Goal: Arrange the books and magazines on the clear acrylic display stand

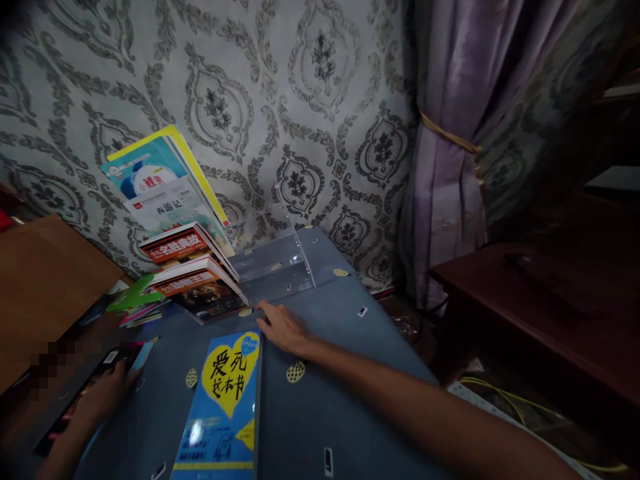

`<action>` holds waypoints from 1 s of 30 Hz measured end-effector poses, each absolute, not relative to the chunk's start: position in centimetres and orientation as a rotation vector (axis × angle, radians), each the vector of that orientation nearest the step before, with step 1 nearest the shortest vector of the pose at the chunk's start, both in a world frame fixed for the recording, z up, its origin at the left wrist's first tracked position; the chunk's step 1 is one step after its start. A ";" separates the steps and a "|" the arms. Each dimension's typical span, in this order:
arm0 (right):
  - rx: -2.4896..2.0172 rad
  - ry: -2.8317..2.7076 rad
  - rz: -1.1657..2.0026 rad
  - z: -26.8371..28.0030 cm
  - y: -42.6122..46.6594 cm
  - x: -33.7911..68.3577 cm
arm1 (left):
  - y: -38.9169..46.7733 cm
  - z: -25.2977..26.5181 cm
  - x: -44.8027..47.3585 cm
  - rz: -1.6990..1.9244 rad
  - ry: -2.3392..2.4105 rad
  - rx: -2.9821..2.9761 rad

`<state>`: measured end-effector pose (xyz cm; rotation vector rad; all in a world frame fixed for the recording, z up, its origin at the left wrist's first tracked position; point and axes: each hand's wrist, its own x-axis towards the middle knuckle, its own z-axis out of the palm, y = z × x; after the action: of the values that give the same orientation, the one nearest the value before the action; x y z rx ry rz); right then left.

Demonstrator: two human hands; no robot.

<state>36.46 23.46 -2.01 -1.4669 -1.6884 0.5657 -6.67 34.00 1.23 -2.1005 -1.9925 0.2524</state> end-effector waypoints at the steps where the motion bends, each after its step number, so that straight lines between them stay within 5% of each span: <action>1: -1.459 -1.683 0.561 -2.1 23.5 36.5 | 33.9 1.3 -6.4 0.268 -1.984 -2.091; 22: -1.361 -1.643 0.629 -3.3 23.8 36.5 | 25.9 1.8 -2.8 0.384 -1.781 -2.060; 30: -1.251 -1.853 0.354 -1.0 21.2 32.6 | 20.9 3.5 0.2 0.309 -1.713 -2.422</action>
<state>32.64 21.25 -1.01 -1.2509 -1.8532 0.3537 0.24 20.95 3.51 -2.4224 -1.7126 0.3086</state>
